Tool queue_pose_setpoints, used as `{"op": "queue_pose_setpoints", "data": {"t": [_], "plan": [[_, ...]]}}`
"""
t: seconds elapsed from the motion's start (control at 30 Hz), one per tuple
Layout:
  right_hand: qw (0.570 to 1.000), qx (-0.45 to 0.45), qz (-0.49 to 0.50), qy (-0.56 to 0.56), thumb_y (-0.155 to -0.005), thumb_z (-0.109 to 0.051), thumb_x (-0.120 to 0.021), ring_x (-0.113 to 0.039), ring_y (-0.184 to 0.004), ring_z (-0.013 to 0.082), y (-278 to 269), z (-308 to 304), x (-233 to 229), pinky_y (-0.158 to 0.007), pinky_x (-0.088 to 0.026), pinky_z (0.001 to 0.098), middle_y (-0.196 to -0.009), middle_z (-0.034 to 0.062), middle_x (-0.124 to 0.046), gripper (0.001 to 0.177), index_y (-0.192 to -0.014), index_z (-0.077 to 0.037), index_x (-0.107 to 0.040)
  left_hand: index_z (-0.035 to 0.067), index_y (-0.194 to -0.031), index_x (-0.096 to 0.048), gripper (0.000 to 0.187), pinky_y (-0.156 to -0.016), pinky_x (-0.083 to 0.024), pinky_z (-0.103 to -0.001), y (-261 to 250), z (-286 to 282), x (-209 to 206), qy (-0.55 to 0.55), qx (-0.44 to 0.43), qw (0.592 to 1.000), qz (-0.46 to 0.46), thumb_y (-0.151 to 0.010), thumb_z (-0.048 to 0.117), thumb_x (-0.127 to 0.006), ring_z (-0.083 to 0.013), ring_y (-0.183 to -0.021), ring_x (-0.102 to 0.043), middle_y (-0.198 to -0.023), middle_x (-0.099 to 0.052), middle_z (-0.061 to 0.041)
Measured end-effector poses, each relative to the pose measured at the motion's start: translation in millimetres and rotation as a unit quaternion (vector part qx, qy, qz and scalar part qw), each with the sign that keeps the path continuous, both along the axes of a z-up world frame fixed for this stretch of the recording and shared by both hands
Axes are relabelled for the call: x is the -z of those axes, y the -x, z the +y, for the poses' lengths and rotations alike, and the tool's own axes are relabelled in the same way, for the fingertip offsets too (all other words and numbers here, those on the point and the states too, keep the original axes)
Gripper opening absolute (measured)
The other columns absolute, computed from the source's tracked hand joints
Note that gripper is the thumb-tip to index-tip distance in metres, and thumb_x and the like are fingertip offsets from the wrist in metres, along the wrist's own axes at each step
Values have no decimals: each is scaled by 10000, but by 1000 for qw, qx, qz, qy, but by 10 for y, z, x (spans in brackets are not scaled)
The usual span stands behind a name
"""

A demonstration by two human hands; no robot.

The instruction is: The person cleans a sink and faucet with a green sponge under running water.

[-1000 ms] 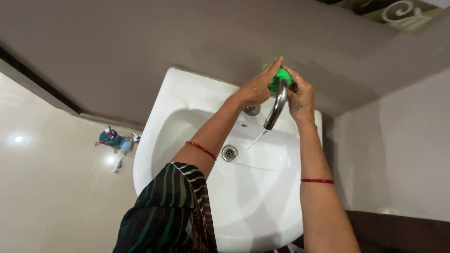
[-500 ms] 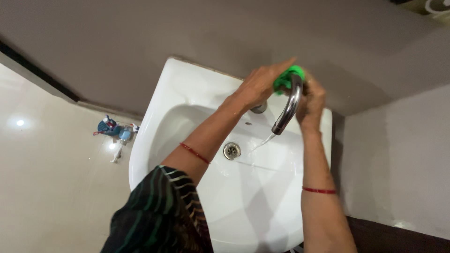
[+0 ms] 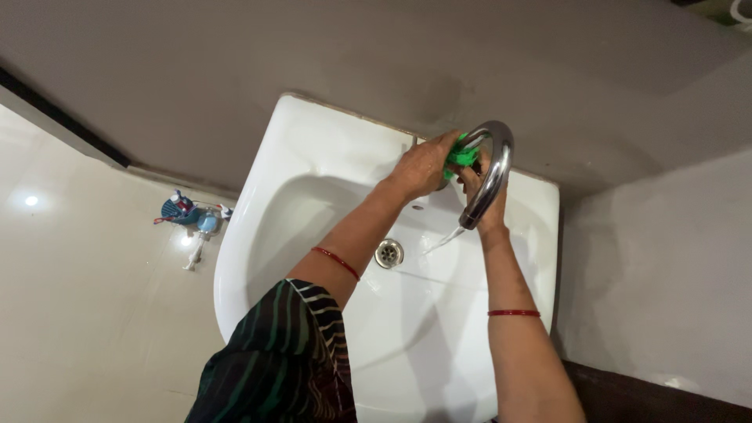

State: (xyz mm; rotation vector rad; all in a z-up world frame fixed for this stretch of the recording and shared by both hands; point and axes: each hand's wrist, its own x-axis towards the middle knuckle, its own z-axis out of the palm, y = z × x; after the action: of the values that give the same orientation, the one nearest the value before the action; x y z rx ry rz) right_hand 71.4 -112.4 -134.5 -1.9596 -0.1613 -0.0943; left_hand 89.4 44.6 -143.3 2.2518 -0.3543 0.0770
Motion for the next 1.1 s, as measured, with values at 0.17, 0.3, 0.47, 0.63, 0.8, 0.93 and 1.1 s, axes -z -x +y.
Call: {"op": "queue_pose_setpoints", "data": {"t": [0.17,0.3,0.47,0.63,0.8,0.93,1.1], "plan": [[989,-48,-140,-22,-984,-234,-660,-675,-777,95,4,-21,-534,-664,-583,232,-932,28,-692,275,-1172,-33,-658,125,-1581,-294,684,-1165,-354,-490,-7,26,-279,76,47,996,-31,-934,183,-508,-366,-1427,-432,-1576,-426,-187],[919,8,-366,146,-1107,-212,-690,-722,-958,143,38,47,-560,-769,-659,256,-1122,102,-712,345,-1358,20,-642,136,-1615,-283,591,-1240,-264,-507,101,14,-461,123,67,986,-86,-1089,400,-331,-377,-1526,-332,-1644,-377,-164],[987,22,-147,55,-1046,-131,-706,-635,-749,125,-86,8,154,-618,-534,249,-929,58,-668,171,-1147,6,-689,124,-1554,-411,544,-1146,-455,-478,10,14,-55,94,20,995,-21,-1017,154,-493,-349,-1355,-548,-1520,-538,-125],[996,-46,-82,7,-995,-86,-629,-625,-721,132,-73,8,296,-621,-493,249,-875,22,-671,162,-1114,21,-656,38,-1423,-495,703,-954,-541,-501,103,17,192,44,-30,995,-81,-758,-56,-703,-382,-1145,-658,-1435,-580,-169],[976,-55,-208,44,-1052,-140,-644,-713,-777,145,1,-52,-401,-631,-577,258,-963,69,-742,217,-1200,13,-686,89,-1463,-529,452,-967,-562,-467,12,-36,-244,124,-19,982,-141,-1013,89,-564,-383,-1129,-682,-1429,-624,-172],[975,-12,-224,-4,-1092,-166,-481,-741,-774,112,7,18,-379,-654,-643,250,-964,33,-742,295,-1252,-33,-691,137,-1479,-548,419,-1037,-567,-449,2,-106,-278,146,-37,962,-226,-1063,153,-503,-353,-1250,-674,-1462,-618,-153],[995,48,-89,0,-1031,-94,-680,-644,-740,108,-84,25,280,-619,-550,269,-883,41,-689,116,-1015,10,-631,111,-1367,-629,511,-964,-575,-423,130,-29,4,132,-64,986,-79,-869,-4,-623,-340,-1093,-711,-1238,-723,-121]]}}
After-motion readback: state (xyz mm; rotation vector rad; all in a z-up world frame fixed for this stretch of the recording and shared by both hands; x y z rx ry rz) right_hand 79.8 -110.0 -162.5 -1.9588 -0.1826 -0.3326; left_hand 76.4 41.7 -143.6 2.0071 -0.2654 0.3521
